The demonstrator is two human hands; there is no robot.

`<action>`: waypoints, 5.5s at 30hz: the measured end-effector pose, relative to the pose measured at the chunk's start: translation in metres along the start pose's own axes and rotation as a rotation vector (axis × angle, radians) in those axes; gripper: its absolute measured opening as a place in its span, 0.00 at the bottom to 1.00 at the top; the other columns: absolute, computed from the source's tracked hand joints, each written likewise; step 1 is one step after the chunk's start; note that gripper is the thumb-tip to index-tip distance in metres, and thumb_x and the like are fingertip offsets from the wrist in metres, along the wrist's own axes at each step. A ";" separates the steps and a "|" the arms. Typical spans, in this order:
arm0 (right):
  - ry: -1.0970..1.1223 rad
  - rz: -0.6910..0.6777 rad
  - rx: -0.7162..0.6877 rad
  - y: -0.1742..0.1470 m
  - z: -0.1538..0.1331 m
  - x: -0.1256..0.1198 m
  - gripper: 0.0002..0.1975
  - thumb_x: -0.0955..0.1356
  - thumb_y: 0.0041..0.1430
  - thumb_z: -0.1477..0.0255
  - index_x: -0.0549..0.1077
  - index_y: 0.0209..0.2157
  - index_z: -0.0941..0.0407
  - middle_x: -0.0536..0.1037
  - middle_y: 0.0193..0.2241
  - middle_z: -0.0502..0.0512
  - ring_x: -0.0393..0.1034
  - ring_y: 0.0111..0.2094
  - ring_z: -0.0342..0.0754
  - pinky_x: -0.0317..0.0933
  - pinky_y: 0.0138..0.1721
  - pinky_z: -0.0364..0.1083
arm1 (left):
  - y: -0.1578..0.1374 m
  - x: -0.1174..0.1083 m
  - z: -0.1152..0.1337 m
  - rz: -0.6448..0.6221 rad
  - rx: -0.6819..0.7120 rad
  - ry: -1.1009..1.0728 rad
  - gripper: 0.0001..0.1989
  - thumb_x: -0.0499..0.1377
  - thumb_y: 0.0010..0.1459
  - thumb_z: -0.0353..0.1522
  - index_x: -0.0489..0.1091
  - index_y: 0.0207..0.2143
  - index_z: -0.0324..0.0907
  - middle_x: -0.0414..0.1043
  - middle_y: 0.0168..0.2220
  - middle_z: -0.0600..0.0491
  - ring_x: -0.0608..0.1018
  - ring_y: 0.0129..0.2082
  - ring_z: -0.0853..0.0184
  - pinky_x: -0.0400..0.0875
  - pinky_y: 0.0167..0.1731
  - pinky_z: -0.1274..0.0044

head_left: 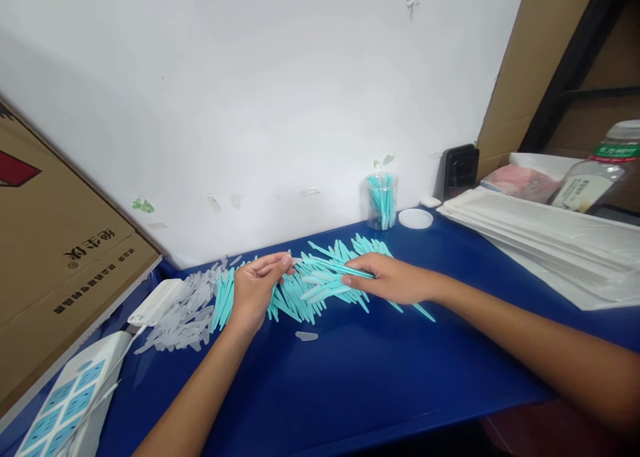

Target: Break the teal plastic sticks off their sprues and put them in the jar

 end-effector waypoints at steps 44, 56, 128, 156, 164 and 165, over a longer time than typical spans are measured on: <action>0.304 -0.199 0.049 -0.001 0.002 0.000 0.26 0.68 0.67 0.51 0.60 0.26 0.55 0.58 0.24 0.44 0.52 0.23 0.39 0.47 0.26 0.43 | -0.014 0.008 0.011 -0.398 0.074 0.163 0.14 0.70 0.58 0.42 0.85 0.37 0.40 0.85 0.33 0.47 0.83 0.33 0.62 0.76 0.31 0.76; 0.322 -0.183 0.072 -0.001 0.003 -0.002 0.27 0.68 0.66 0.50 0.58 0.25 0.55 0.55 0.25 0.44 0.53 0.25 0.40 0.51 0.28 0.43 | -0.005 0.003 0.009 -0.362 0.064 0.145 0.15 0.70 0.58 0.42 0.84 0.38 0.39 0.84 0.33 0.46 0.83 0.32 0.62 0.76 0.31 0.75; 0.242 0.060 0.101 0.003 0.014 -0.006 0.31 0.65 0.64 0.42 0.53 0.25 0.53 0.51 0.21 0.41 0.47 0.22 0.39 0.51 0.26 0.42 | -0.027 -0.005 0.037 -1.028 -0.033 0.297 0.14 0.68 0.58 0.45 0.80 0.36 0.44 0.78 0.30 0.48 0.74 0.26 0.66 0.67 0.27 0.75; 0.320 -0.198 0.145 -0.004 -0.006 0.004 0.37 0.60 0.66 0.39 0.78 0.35 0.59 0.76 0.34 0.57 0.61 0.27 0.42 0.57 0.27 0.42 | -0.014 0.005 0.018 -0.206 0.038 -0.011 0.15 0.75 0.50 0.40 0.83 0.36 0.39 0.85 0.35 0.46 0.84 0.37 0.61 0.78 0.40 0.74; 0.330 -0.174 0.151 -0.004 0.000 0.002 0.36 0.59 0.67 0.39 0.78 0.35 0.59 0.78 0.34 0.58 0.62 0.28 0.43 0.55 0.27 0.41 | -0.014 0.005 0.018 -0.189 0.028 -0.013 0.15 0.75 0.51 0.40 0.84 0.36 0.39 0.85 0.36 0.45 0.85 0.39 0.59 0.78 0.43 0.72; 0.332 -0.175 0.155 -0.004 -0.001 0.002 0.36 0.60 0.67 0.40 0.79 0.35 0.59 0.78 0.34 0.58 0.62 0.28 0.43 0.55 0.27 0.42 | -0.013 0.005 0.018 -0.180 0.031 -0.015 0.15 0.75 0.51 0.40 0.84 0.36 0.39 0.85 0.36 0.45 0.85 0.39 0.59 0.78 0.43 0.73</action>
Point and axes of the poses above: each hand's wrist, its own y-axis towards the middle knuckle, its own x-axis out of the palm, z = x × y, the point moved 2 cm from there along y, towards the middle knuckle
